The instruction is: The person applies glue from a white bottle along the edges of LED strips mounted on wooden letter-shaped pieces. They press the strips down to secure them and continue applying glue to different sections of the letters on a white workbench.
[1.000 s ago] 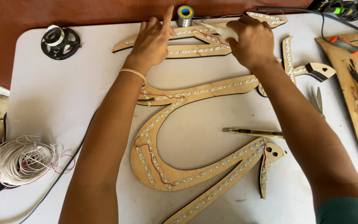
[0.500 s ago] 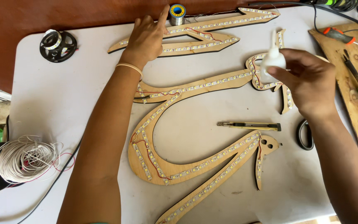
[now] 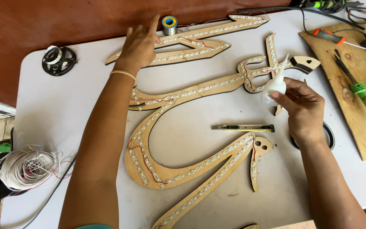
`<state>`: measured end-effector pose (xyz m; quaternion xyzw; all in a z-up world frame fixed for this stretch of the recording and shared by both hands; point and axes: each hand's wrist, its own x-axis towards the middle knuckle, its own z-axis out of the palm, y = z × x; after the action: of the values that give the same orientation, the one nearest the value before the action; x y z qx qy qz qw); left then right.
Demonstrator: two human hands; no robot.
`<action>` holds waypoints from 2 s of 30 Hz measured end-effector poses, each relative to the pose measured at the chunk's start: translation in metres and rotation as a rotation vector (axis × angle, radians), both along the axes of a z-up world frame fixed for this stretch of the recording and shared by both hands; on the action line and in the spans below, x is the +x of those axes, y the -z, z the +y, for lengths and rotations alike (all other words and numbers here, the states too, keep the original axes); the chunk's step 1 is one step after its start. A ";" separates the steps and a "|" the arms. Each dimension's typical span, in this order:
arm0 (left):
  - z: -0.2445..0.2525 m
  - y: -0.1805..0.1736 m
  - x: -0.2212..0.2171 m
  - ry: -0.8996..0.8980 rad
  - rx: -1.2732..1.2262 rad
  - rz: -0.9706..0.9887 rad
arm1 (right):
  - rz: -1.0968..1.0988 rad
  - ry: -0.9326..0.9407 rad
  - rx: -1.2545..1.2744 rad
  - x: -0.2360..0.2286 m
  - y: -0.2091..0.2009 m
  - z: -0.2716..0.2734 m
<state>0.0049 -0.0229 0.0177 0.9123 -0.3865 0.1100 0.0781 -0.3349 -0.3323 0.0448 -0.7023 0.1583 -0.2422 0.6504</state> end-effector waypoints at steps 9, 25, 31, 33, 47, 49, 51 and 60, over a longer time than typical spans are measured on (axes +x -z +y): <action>0.017 -0.012 -0.018 -0.044 -0.043 0.072 | -0.004 -0.012 -0.015 -0.005 0.006 -0.002; 0.150 0.029 0.012 -0.212 0.060 0.061 | 0.005 -0.035 -0.113 -0.003 0.016 0.003; 0.153 0.050 0.019 -0.187 -0.008 -0.078 | 0.025 -0.029 -0.120 0.000 0.031 -0.003; 0.149 0.049 0.018 -0.170 -0.034 -0.067 | 0.026 -0.020 -0.159 -0.001 0.032 -0.003; 0.138 0.058 0.014 -0.249 0.400 -0.325 | 0.013 -0.046 -0.107 0.000 0.031 -0.003; 0.133 0.061 0.011 -0.275 0.434 -0.346 | 0.006 -0.053 -0.099 -0.001 0.032 -0.003; 0.130 0.065 0.010 -0.316 0.393 -0.351 | 0.005 -0.047 -0.108 0.000 0.031 -0.003; 0.102 0.025 -0.054 -0.220 0.043 0.044 | -0.037 -0.069 -0.108 -0.001 0.029 -0.005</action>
<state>-0.0490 0.0790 -0.0071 0.9530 -0.2843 0.0894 0.0543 -0.3359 -0.3369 0.0159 -0.7369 0.1087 -0.2404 0.6224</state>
